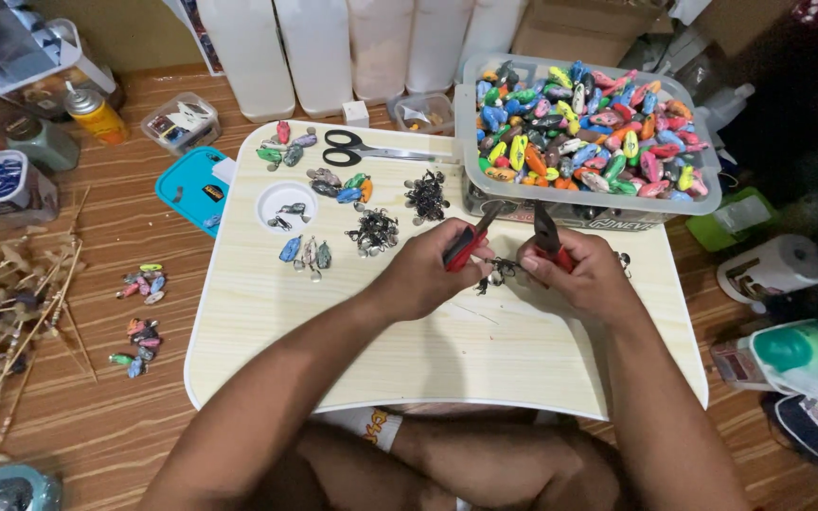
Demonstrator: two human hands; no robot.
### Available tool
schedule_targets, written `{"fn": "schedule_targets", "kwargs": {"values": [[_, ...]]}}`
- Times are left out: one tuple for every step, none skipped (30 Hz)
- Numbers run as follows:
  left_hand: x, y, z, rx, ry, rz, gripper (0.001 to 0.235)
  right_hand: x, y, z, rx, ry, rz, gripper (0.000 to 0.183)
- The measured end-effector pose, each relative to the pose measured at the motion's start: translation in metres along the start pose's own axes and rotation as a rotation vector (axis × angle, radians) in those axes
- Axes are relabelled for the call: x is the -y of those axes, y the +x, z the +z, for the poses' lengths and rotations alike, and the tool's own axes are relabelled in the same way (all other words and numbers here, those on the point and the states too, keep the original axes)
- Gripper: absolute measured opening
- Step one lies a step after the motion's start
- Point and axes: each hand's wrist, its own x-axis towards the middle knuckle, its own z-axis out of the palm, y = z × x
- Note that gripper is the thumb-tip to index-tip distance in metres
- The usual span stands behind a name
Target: The person uses pliers to attach small metal components to fishing lures. They repeatedly pick up lures, use pliers to secure metal parts, and place the finished items on the table.
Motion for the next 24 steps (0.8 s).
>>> {"fn": "schedule_targets", "kwargs": {"values": [[0.0,0.0,0.002,-0.002,0.0,-0.002,0.04,-0.001,0.0,0.002,0.002,0.001,0.001,0.007],[0.001,0.0,0.003,-0.024,0.013,-0.019,0.037,-0.002,-0.001,0.004,-0.009,0.028,-0.012,0.008],[0.001,0.0,0.005,-0.046,0.026,-0.037,0.034,-0.003,-0.001,0.006,-0.02,0.055,-0.025,0.009],[0.0,0.0,0.005,-0.046,0.025,-0.038,0.034,-0.004,-0.001,0.006,-0.019,0.056,-0.025,0.009],[-0.001,0.0,0.005,-0.058,0.041,-0.047,0.034,-0.006,-0.001,0.006,-0.034,0.064,-0.026,0.009],[-0.002,0.0,0.005,-0.071,0.057,-0.056,0.033,-0.007,-0.001,0.007,-0.048,0.072,-0.028,0.008],[-0.001,0.0,0.005,-0.072,0.056,-0.057,0.033,-0.006,-0.002,0.007,-0.047,0.073,-0.028,0.008],[0.0,-0.001,0.006,-0.079,0.045,-0.056,0.033,-0.005,-0.002,0.008,-0.04,0.073,-0.021,0.008],[0.0,-0.001,0.006,-0.086,0.033,-0.054,0.033,-0.003,-0.003,0.008,-0.032,0.074,-0.014,0.009],[-0.001,-0.001,0.005,-0.087,0.033,-0.054,0.033,-0.003,-0.002,0.011,-0.031,0.074,-0.014,0.009],[-0.002,-0.001,0.005,-0.073,0.038,-0.041,0.032,-0.003,-0.001,0.014,-0.032,0.066,-0.036,0.007],[-0.003,-0.002,0.005,-0.059,0.042,-0.028,0.031,-0.003,0.0,0.017,-0.032,0.059,-0.057,0.007],[-0.002,-0.002,0.006,-0.06,0.042,-0.03,0.031,-0.003,0.001,0.018,-0.031,0.06,-0.056,0.007],[0.0,-0.002,0.008,-0.048,0.073,-0.032,0.031,-0.003,0.001,0.019,-0.025,0.058,-0.065,0.006],[0.001,-0.002,0.009,-0.035,0.105,-0.035,0.031,-0.003,0.002,0.019,-0.02,0.055,-0.073,0.006],[0.001,-0.003,0.009,-0.035,0.105,-0.035,0.031,-0.002,0.002,0.02,-0.019,0.055,-0.073,0.006],[0.002,-0.003,0.008,-0.027,0.129,-0.035,0.031,-0.001,0.001,0.021,-0.027,0.062,-0.068,0.007],[0.002,-0.003,0.008,-0.02,0.153,-0.034,0.031,0.0,0.001,0.021,-0.034,0.068,-0.064,0.008],[0.003,-0.002,0.007,-0.021,0.153,-0.034,0.031,0.0,0.001,0.021,-0.033,0.068,-0.065,0.008],[0.004,-0.002,0.006,-0.03,0.18,-0.044,0.031,0.0,0.0,0.02,-0.042,0.065,-0.06,0.009],[0.005,-0.001,0.006,-0.039,0.207,-0.054,0.031,0.0,0.0,0.02,-0.05,0.062,-0.054,0.01],[0.006,0.0,0.005,-0.04,0.207,-0.054,0.031,-0.004,0.0,0.018,-0.049,0.062,-0.055,0.01],[0.006,0.001,0.004,-0.043,0.219,-0.062,0.03,-0.008,0.0,0.017,-0.066,0.075,-0.079,0.01],[0.007,0.002,0.004,-0.045,0.231,-0.071,0.029,-0.012,0.0,0.016,-0.083,0.088,-0.102,0.01]]}}
